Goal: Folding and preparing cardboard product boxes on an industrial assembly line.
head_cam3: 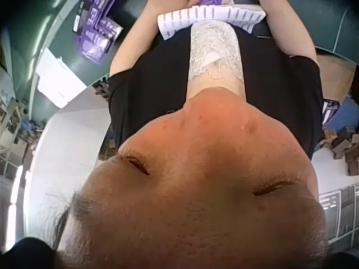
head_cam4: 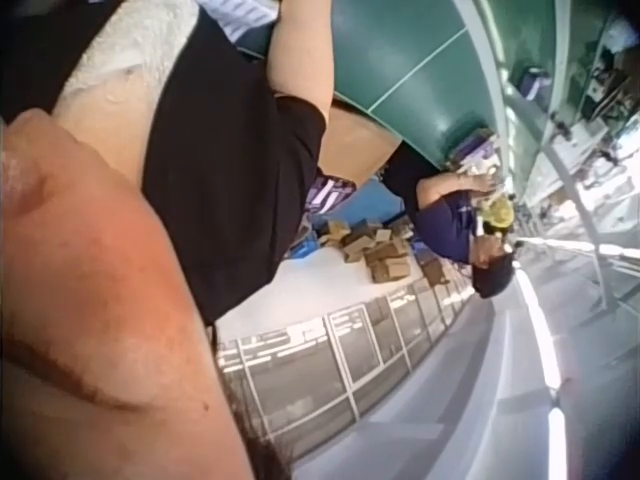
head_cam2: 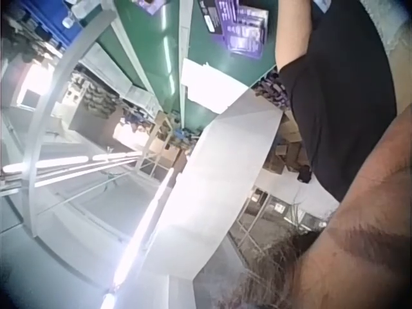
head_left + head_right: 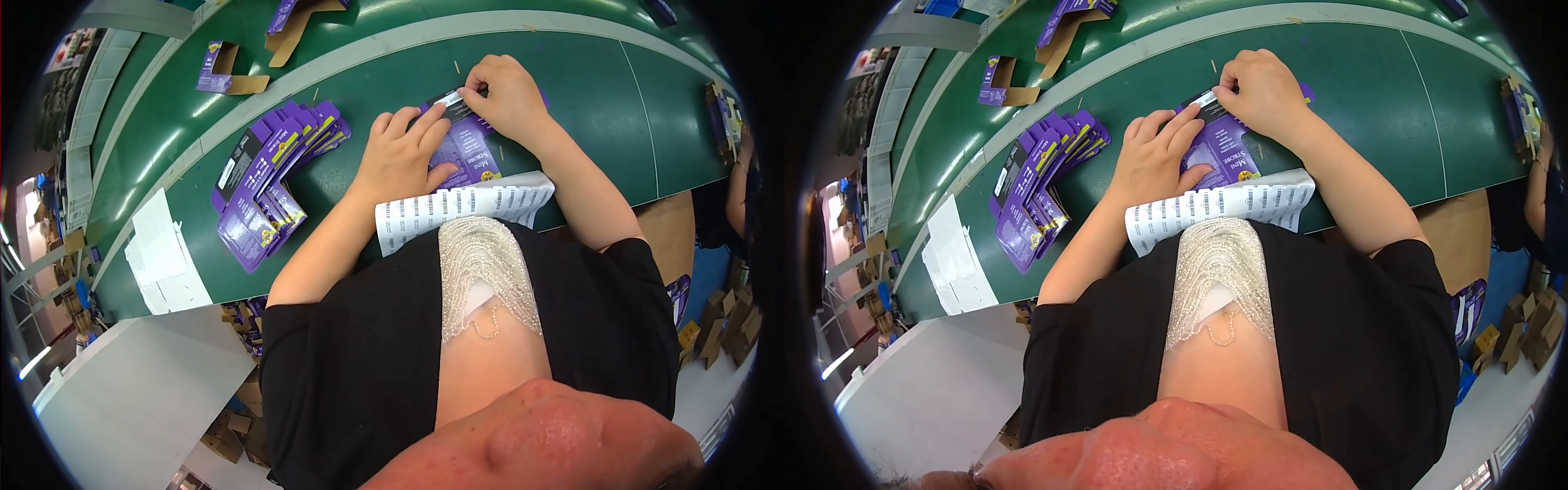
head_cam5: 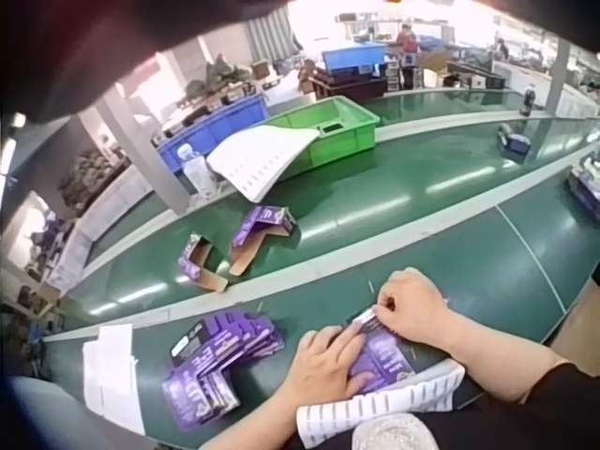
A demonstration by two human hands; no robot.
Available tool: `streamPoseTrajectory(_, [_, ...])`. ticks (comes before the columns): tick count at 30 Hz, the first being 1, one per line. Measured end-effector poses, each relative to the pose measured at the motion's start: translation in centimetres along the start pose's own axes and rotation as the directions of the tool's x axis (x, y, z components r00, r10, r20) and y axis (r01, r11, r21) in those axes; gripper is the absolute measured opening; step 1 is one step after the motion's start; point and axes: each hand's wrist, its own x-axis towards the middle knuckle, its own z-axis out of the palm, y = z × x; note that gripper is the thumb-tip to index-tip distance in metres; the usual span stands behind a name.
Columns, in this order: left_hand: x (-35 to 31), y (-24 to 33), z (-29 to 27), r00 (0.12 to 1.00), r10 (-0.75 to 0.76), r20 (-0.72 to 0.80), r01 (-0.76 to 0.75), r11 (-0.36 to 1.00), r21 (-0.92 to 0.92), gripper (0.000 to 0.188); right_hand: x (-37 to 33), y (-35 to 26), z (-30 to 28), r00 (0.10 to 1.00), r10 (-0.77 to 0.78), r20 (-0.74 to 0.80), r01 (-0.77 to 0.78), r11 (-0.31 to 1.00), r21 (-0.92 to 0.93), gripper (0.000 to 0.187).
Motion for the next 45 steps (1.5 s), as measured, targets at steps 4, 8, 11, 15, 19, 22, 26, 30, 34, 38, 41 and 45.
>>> streamPoseTrajectory(4, [0.0,0.0,0.0,1.0,0.001,-0.001,-0.001,1.0,0.005,0.055,0.2,0.2,-0.2,0.999,0.016,0.043,-0.016,1.0,-0.023,0.014])
streamPoseTrajectory(8, [-0.2,0.0,0.1,1.0,0.003,-0.005,-0.003,1.0,0.006,0.055,0.6,0.7,-1.2,0.985,0.148,0.084,-0.144,0.988,-0.052,0.017])
streamPoseTrajectory(11, [0.1,0.0,-0.2,1.0,0.004,0.008,-0.004,1.0,0.001,0.054,0.3,0.1,-0.2,0.997,0.068,0.043,-0.061,0.988,-0.143,0.021])
streamPoseTrajectory(15, [-0.6,-0.2,-0.4,0.999,0.007,0.031,-0.007,1.0,-0.016,0.053,1.0,-0.2,-1.6,0.972,0.192,0.136,-0.155,0.957,-0.245,0.029])
streamPoseTrajectory(19, [-1.4,-1.2,-0.5,0.999,-0.001,0.041,0.004,0.998,-0.06,0.052,0.0,3.6,-5.1,0.935,-0.256,0.244,0.265,0.964,-0.001,0.037])
streamPoseTrajectory(22, [-1.3,-2.1,-0.7,1.0,-0.009,0.027,0.009,1.0,-0.008,0.048,-0.6,3.6,-6.5,0.846,-0.385,0.369,0.396,0.917,0.05,0.049])
streamPoseTrajectory(26, [-3.2,-2.1,-3.8,0.998,-0.068,-0.015,0.068,0.997,-0.023,0.046,0.5,2.1,-9.1,0.807,-0.206,0.553,0.24,0.971,0.011,0.05])
streamPoseTrajectory(30, [-6.3,0.4,-10.6,0.936,-0.236,-0.261,0.252,0.967,0.028,0.041,3.6,2.7,-11.2,0.953,-0.263,0.152,0.26,0.965,0.038,0.047])
streamPoseTrajectory(34, [-9.7,-5.5,-19.8,0.669,-0.554,-0.495,0.428,0.832,-0.353,0.03,7.5,-7.1,-7.0,0.837,-0.506,0.21,0.472,0.86,0.191,0.048])
streamPoseTrajectory(38, [-10.1,-11.9,-24.2,0.586,-0.81,0.03,0.763,0.538,-0.359,0.047,6.8,-17.5,1.2,0.742,-0.652,0.155,0.64,0.758,0.126,0.038])
streamPoseTrajectory(41, [-10.3,-15.4,-21.5,0.587,-0.644,0.491,0.799,0.559,-0.222,0.071,7.2,-20.1,5.9,0.724,-0.616,0.31,0.604,0.784,0.146,0.037])
streamPoseTrajectory(45, [-9.5,-18.1,-18.8,0.51,-0.524,0.683,0.778,0.619,-0.106,0.078,5.2,-21.4,5.4,0.818,-0.564,0.108,0.571,0.82,-0.038,0.033])
